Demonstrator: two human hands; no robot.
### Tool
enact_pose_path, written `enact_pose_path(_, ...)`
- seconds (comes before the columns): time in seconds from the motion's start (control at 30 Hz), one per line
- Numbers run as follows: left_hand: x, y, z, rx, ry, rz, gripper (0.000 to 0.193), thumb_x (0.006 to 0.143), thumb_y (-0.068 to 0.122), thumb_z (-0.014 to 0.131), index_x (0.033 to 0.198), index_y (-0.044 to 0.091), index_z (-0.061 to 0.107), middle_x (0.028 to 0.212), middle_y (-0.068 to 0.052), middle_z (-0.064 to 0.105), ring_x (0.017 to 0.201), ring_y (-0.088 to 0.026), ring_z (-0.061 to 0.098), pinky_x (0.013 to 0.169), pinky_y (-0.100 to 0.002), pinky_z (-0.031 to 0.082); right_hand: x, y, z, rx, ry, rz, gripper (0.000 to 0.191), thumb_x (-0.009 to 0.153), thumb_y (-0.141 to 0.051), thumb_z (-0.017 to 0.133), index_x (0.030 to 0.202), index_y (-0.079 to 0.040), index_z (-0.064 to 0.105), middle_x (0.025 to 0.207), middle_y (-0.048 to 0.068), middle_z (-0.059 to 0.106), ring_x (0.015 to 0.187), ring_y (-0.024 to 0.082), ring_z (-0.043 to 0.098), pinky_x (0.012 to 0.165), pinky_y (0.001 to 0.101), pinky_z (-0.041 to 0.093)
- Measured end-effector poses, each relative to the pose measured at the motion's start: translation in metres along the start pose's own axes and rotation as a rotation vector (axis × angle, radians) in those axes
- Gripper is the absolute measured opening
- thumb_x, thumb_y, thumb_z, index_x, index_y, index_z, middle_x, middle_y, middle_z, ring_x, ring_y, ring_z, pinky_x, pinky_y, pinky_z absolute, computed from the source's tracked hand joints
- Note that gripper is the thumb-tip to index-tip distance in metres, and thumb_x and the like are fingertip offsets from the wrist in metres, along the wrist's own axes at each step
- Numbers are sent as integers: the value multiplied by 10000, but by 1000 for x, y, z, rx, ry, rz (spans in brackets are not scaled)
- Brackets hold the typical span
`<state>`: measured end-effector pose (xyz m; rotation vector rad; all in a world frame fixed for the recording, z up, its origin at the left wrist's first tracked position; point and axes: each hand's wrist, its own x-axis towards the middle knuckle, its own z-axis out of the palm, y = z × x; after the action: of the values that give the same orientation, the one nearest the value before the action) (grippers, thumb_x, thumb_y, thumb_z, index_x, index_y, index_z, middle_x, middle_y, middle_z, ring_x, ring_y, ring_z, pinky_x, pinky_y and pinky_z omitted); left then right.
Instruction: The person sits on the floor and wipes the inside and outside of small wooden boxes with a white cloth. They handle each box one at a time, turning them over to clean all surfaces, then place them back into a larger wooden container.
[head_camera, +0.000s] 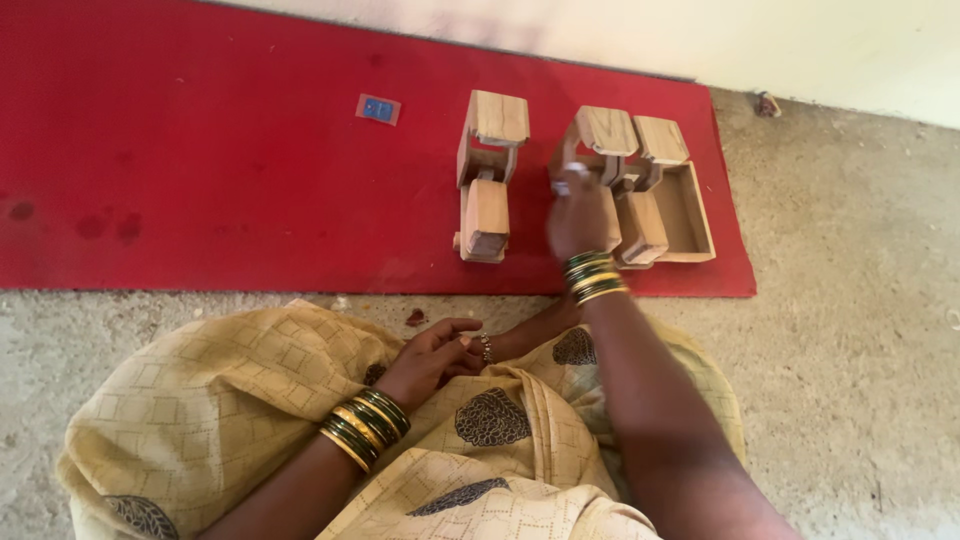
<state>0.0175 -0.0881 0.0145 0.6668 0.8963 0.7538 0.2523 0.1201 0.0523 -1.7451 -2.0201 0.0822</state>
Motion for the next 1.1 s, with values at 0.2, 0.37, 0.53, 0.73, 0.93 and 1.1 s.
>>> enact_pose_path(0.2,-4,6,1,-19,-1,27,438,1012,214,526,1415,42,524,1143,-120,692,970,-188,709,882,-318,604,-21,-77,42,-99,-142,-307,669,874,-386,776,1423,-103,518,1455,259,449,1203,483,577,868,519,554)
enact_pose_path(0.37,-7,10,-1,-85,37,-69,449,998,224,550,1423,83,523,1140,-127,686,970,-201,708,883,-332,603,-24,-86,42,32,-366,-102,949,783,-369,807,1569,-167,317,1593,272,255,1188,480,604,979,486,547)
enact_pose_path(0.53,-6,17,0,-187,16,-66,421,1006,202,541,1403,64,529,1147,-170,682,980,-245,724,885,-354,628,-17,-68,46,295,-378,-30,1019,699,-313,852,1554,-148,322,1603,272,250,1266,419,589,1033,445,530)
enact_pose_path(0.73,-14,35,7,-267,106,-110,447,982,179,530,1417,84,492,1271,-215,645,1049,-308,691,879,-395,622,-11,-45,56,547,-318,15,972,660,-197,867,1529,-116,440,1498,231,443,1288,350,602,1053,422,547)
enact_pose_path(0.93,-8,47,1,-389,283,-21,631,971,370,575,1447,56,304,1566,-204,418,1372,-372,517,1043,-508,558,-23,-51,8,988,-497,423,959,678,-156,835,1548,-97,434,1365,238,635,1103,274,694,875,369,632)
enact_pose_path(1.1,-9,47,-1,-474,208,45,677,936,553,499,1523,236,389,1548,-153,446,1361,-347,518,1054,-511,477,-71,-87,-48,1128,-605,433,1013,659,-73,784,1549,-128,302,1494,141,477,1121,302,660,862,374,636)
